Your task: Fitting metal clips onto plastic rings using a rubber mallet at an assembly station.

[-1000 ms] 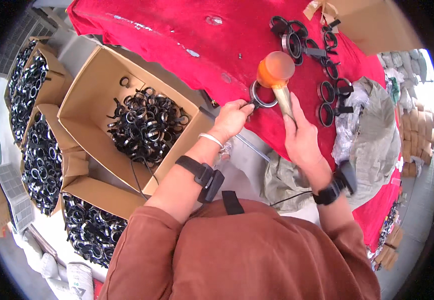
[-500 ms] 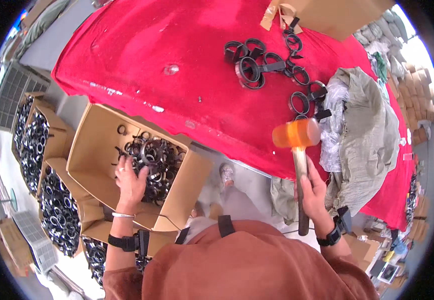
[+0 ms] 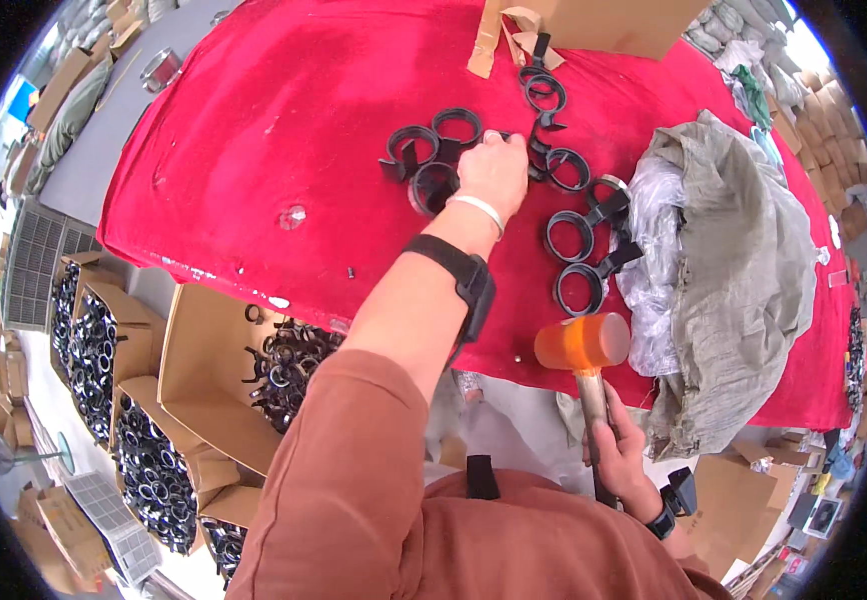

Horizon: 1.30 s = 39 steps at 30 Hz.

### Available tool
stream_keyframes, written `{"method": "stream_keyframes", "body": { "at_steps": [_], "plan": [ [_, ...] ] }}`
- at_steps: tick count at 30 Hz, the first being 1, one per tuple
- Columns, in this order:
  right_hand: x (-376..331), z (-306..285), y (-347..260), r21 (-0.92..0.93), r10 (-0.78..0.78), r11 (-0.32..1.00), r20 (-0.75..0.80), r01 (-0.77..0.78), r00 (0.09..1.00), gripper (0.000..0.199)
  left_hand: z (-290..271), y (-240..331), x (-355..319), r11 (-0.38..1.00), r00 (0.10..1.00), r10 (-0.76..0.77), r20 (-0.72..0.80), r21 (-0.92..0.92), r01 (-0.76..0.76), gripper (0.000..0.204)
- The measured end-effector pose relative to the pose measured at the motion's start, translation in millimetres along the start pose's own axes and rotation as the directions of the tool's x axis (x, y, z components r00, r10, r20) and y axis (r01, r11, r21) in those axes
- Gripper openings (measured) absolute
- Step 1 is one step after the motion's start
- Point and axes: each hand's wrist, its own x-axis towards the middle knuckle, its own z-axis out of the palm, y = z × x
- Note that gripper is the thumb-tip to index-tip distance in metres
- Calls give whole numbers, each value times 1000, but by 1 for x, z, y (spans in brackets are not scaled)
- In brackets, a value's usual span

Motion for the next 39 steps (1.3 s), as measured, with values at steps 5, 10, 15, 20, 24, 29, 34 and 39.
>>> {"method": "stream_keyframes", "body": {
  "at_steps": [5, 10, 15, 20, 24, 29, 34, 39],
  "plan": [
    [4, -11, -4, 45, -13, 999, -54, 15, 998, 54, -46, -28, -8, 976, 937, -112, -332, -216, 40, 27],
    [20, -1, -11, 43, -61, 997, -48, 63, 997, 52, -79, -69, -133, -166, 863, -448, 234, -970, 176, 22],
    [37, 44, -39, 4, -223, 975, 72, 224, 972, 51, 0, -95, -294, -623, 817, -379, 435, -773, 122, 10],
    [54, 93, -29, -14, -248, 968, 147, 252, 958, 52, 55, -80, -328, -738, 794, -399, 458, -675, 19, 13],
    [60, 108, -11, -185, -262, 937, 184, 295, 947, 51, 59, -88, -326, -612, 708, -406, 578, -747, 259, 20],
    [56, 109, -7, -272, -332, 889, 170, 368, 928, 53, 6, -75, -282, 38, 770, -478, 422, -866, 499, 50],
    [34, 112, -41, -62, -452, 888, 62, 456, 890, 56, 18, -87, -275, 163, 700, -446, 558, -718, 676, 50],
    [15, 106, 4, -343, -487, 811, 55, 474, 872, 56, 25, -84, -268, 260, 750, -422, 509, -725, 638, 62]
  ]
}}
